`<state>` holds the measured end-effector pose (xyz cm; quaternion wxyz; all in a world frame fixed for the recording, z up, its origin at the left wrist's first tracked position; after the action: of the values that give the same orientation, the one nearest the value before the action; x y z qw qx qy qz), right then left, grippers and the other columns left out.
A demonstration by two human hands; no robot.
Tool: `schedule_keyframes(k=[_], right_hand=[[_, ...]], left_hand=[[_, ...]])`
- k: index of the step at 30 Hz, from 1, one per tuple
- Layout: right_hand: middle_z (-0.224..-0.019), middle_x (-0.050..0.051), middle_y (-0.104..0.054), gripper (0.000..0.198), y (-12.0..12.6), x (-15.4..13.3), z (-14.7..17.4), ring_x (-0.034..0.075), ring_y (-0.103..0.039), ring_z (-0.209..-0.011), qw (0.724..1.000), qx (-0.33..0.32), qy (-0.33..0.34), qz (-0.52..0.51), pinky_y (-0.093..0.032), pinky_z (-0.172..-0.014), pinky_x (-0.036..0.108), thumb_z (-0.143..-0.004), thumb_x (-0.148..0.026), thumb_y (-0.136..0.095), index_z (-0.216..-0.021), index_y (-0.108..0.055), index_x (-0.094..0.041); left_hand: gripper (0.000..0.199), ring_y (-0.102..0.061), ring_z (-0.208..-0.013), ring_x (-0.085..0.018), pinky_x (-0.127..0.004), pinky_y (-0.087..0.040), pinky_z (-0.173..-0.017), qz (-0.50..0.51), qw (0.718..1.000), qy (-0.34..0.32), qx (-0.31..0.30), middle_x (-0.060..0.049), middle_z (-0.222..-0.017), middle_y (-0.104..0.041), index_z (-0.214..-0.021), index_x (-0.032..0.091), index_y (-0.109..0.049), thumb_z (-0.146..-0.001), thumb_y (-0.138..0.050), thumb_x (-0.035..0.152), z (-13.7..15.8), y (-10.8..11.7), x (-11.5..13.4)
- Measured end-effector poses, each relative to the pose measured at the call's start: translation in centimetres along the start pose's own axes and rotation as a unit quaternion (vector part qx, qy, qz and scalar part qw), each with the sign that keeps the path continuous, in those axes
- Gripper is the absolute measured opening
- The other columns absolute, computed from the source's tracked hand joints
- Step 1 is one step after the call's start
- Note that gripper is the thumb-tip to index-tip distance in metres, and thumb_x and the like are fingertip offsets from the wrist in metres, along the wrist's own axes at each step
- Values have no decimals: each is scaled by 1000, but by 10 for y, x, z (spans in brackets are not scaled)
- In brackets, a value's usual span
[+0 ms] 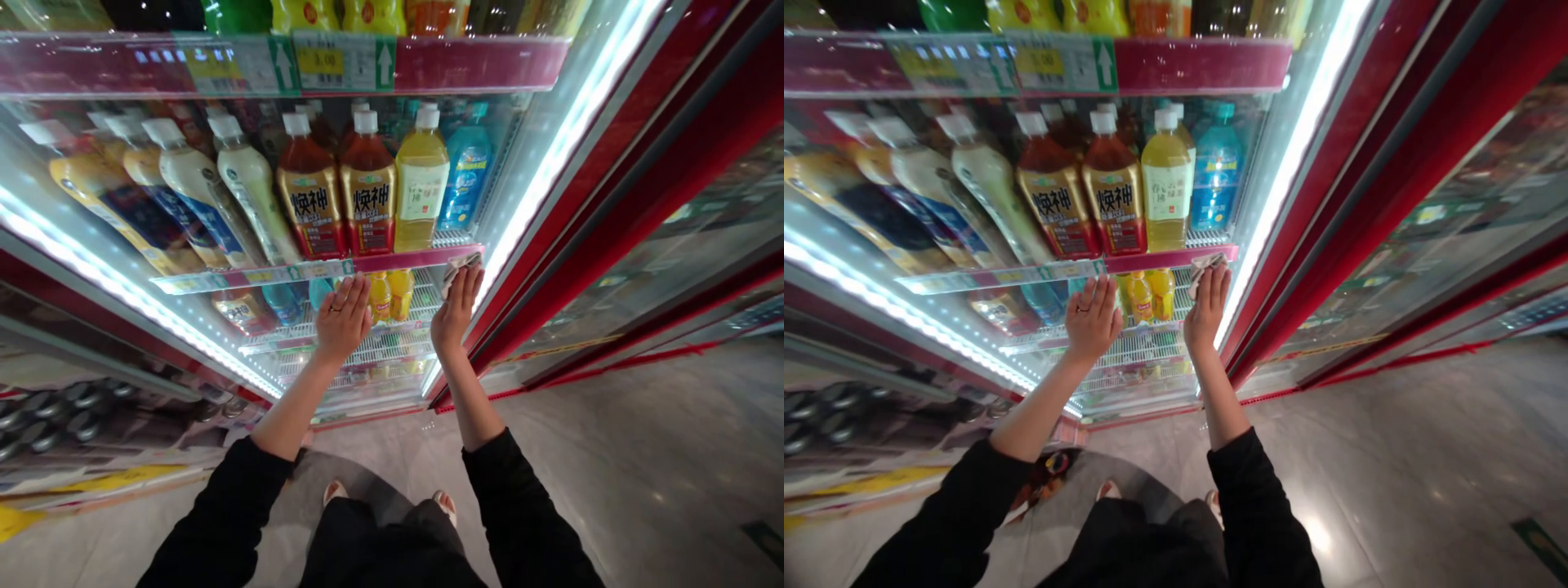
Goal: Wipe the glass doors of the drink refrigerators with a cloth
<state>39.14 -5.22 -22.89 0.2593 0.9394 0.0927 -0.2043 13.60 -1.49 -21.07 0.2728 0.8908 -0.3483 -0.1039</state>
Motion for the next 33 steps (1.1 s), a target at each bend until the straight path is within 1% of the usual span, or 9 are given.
schedule_keyframes(k=[3,6,10,13,17,22,26,30,33], right_hand=[[-167,17,-60,61,-6,-13,14,29,-34,-171,999,-27,18,13,-42,-135,59,-109,-18,-27,-165,-54,-20],[-165,17,-61,64,-5,-5,23,27,-40,-168,999,-7,-9,33,-44,-133,53,-109,-21,-24,-165,-54,-20],[-177,26,-44,70,-1,7,9,29,-25,-174,995,68,-53,49,-37,-137,55,-108,-21,-17,-175,-33,-7],[-179,25,-39,71,-2,2,-2,31,-21,-175,994,93,-55,37,-33,-139,58,-108,-21,-20,-178,-27,-10],[-171,23,-53,65,-4,0,4,36,-32,-171,999,34,1,12,-37,-135,65,-109,-22,-25,-171,-46,-17],[-153,19,-72,59,-2,26,13,36,-47,-164,998,0,60,-14,-43,-133,62,-109,-25,-30,-156,-66,-25],[-165,15,-63,66,-13,25,12,37,-38,-168,994,45,98,-34,-39,-135,67,-109,-19,-29,-172,-48,-30],[-170,-1,-58,83,-19,6,16,32,-41,-166,975,46,210,-54,-40,-137,65,-108,-11,-38,-176,-14,-53],[-171,-4,-56,88,-16,7,18,28,-42,-165,963,50,255,-68,-41,-138,59,-106,-6,-40,-176,-16,-54]], left_hand=[[74,-41,-166,-21,-38,-10,-146,15,1000,-8,-25,-6,-173,-47,-179,27,-21,-111,-49,27,0,-2,0],[73,-41,-166,-21,-37,-14,-145,25,997,-14,-70,-8,-174,-45,-179,25,-21,-111,-48,26,-1,-5,0],[76,-42,-165,-18,-35,-10,-145,33,998,-32,-49,-7,-173,-47,-180,25,-15,-112,-49,25,-3,-8,2],[78,-41,-165,-15,-30,-4,-144,24,999,-40,-4,-6,-172,-47,-180,27,-11,-113,-51,27,-5,-8,3],[78,-41,-165,-13,-27,-2,-143,4,999,-40,7,-5,-173,-47,-180,28,-9,-114,-50,29,-7,-5,4],[81,-42,-165,-17,-30,-7,-144,-19,999,-39,16,-6,-174,-45,-180,26,-4,-113,-49,30,-10,-2,4],[82,-42,-166,-21,-37,-14,-145,-44,998,-16,40,-4,-177,-42,-180,29,-1,-113,-48,32,-15,-2,10],[81,-39,-167,-21,-37,-15,-145,-80,992,-19,91,-4,-178,-40,-180,25,-1,-113,-46,26,-20,-2,20],[81,-39,-168,-18,-32,-15,-144,-97,987,-69,112,-2,-177,-43,-180,23,-3,-112,-46,22,-23,-6,29]])
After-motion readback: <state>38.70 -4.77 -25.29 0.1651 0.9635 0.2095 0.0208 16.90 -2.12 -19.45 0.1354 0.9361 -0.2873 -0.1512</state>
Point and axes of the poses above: each hand's wrist, its own z-axis away from the middle knuckle, its own y-axis out of the back of the hand, x = y × z, the point moved 1 cm from there along -z, towards the middle knuckle
